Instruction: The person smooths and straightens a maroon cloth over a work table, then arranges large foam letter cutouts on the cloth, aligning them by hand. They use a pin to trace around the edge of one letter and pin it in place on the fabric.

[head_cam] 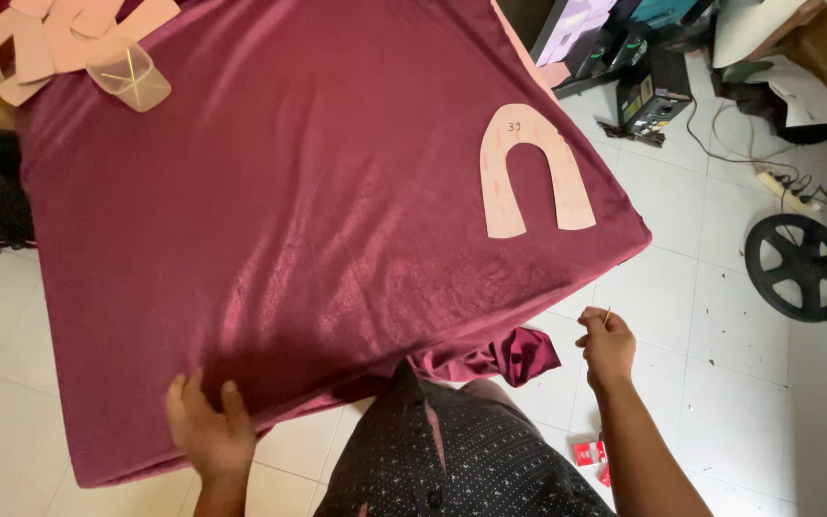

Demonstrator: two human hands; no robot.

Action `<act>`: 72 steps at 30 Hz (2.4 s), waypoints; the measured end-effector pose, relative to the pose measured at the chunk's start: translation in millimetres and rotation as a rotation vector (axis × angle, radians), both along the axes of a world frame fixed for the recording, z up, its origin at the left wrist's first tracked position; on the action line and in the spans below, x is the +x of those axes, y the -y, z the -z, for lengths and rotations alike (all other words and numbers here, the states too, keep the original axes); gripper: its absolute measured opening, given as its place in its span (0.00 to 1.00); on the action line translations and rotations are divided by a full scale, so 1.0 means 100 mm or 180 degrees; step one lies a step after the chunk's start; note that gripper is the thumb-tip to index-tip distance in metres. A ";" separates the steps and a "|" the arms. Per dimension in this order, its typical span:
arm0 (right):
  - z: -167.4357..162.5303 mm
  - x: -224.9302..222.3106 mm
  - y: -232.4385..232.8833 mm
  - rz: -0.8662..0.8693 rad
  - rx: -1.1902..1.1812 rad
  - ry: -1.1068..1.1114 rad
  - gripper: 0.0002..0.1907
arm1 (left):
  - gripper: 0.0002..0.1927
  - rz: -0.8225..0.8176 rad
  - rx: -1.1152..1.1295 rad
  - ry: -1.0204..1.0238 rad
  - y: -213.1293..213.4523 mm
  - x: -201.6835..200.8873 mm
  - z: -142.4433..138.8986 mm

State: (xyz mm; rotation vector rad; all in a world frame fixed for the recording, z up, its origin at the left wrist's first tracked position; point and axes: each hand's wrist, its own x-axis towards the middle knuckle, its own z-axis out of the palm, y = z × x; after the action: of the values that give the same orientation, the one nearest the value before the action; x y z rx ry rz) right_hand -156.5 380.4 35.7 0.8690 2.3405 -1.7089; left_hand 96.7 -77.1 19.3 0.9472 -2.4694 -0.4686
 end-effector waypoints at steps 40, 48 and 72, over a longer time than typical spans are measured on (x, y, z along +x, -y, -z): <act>0.19 -2.04 0.26 -0.1792 -0.0839 0.0109 0.15 | 0.32 -0.0363 0.0167 0.0775 -0.43 -1.17 0.01; -0.02 -1.96 2.22 -0.1861 -0.1678 -0.0078 0.07 | 0.34 0.0180 0.0625 0.1679 0.47 -1.66 -0.11; 0.89 -2.49 4.91 -0.3891 0.3845 -0.1096 0.30 | 0.09 -0.0514 0.1042 -0.0153 2.58 -2.26 0.65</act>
State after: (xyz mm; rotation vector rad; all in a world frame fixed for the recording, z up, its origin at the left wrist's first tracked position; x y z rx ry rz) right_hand -405.2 -110.2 -52.8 -0.8565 2.8729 0.1080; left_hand -129.6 -334.7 -45.7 1.2358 -2.2901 -0.8463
